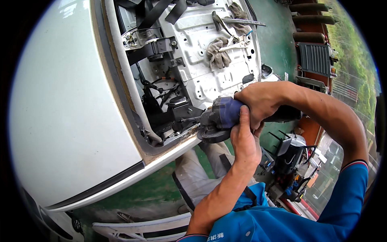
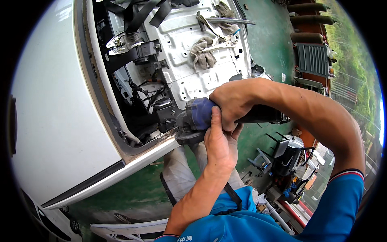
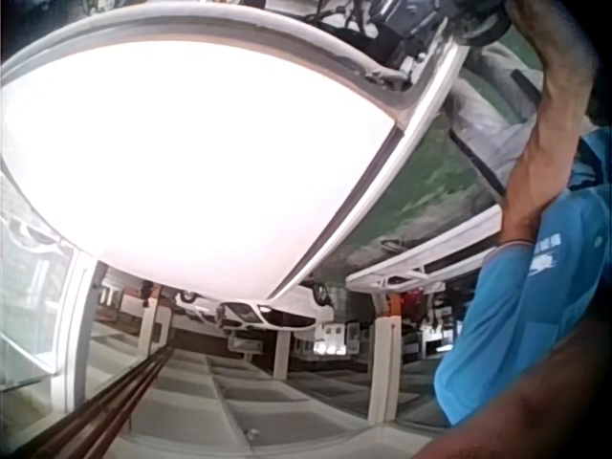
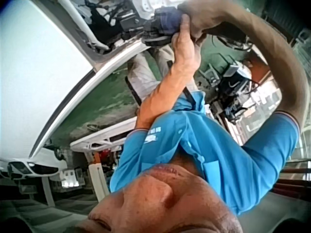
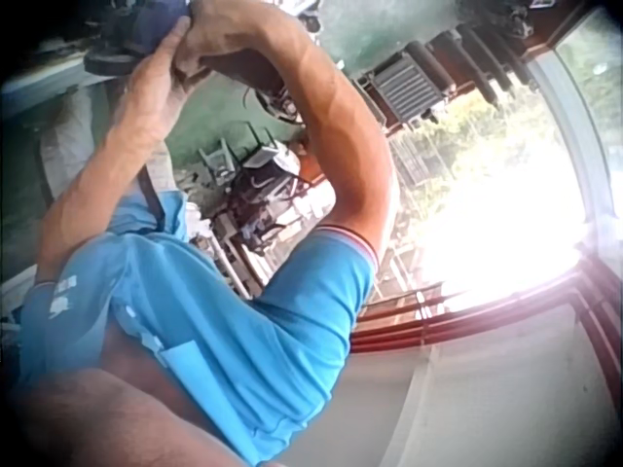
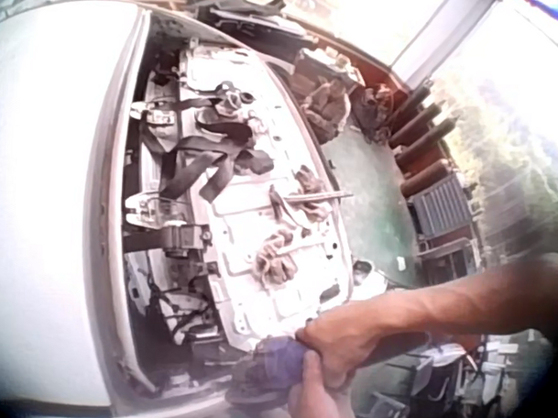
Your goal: The person uses an angle grinder to remove paint and smooth the metal surface of a white car's trunk and rear bumper area. They then move to the rear wheel well to inspect the tire and wheel alignment by hand.
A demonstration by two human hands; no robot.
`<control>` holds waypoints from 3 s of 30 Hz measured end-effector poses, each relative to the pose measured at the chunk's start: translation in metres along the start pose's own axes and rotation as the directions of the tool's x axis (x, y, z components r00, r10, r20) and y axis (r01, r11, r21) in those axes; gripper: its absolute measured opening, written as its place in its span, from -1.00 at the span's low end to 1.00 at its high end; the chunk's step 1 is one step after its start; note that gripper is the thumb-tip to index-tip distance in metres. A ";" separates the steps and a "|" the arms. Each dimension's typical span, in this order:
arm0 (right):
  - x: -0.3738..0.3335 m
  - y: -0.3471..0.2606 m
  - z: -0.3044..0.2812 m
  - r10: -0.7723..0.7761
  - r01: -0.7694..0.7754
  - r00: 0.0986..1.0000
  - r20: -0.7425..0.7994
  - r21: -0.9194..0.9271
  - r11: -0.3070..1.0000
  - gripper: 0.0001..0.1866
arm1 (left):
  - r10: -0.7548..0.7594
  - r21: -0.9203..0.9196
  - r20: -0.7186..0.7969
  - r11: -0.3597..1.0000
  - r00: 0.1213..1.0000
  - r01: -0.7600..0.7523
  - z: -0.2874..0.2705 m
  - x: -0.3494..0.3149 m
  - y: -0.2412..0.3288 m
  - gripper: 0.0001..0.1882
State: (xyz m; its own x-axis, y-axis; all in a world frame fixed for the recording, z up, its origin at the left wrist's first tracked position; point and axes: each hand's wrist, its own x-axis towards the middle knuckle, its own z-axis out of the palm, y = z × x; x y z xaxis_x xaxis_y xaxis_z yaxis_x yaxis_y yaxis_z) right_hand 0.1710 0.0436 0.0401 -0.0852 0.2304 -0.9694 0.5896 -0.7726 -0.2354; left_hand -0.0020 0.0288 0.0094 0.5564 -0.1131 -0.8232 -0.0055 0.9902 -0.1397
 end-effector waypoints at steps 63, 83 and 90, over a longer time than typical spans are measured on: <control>-0.031 0.002 0.036 0.025 -0.044 0.966 -0.257 -0.070 0.997 -0.29 | 0.106 0.171 0.196 0.975 0.975 -0.140 -0.033 0.007 -0.028 -0.47; -0.038 0.007 0.052 0.063 -0.075 0.948 -0.312 -0.026 0.997 -0.30 | 0.059 0.229 0.244 0.966 0.968 -0.116 -0.036 0.005 -0.026 -0.46; -0.061 0.031 0.075 0.127 -0.094 0.856 -0.502 0.091 0.991 -0.26 | 0.033 0.376 0.316 0.913 0.948 -0.158 -0.018 0.010 -0.032 -0.42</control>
State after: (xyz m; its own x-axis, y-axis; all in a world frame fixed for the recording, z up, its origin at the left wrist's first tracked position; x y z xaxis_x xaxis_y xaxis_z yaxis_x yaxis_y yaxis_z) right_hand 0.1340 -0.0393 0.0868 0.4051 0.3959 -0.8241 0.5191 -0.8416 -0.1491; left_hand -0.0113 -0.0059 -0.0041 0.7903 -0.0482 -0.6109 0.2197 0.9529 0.2090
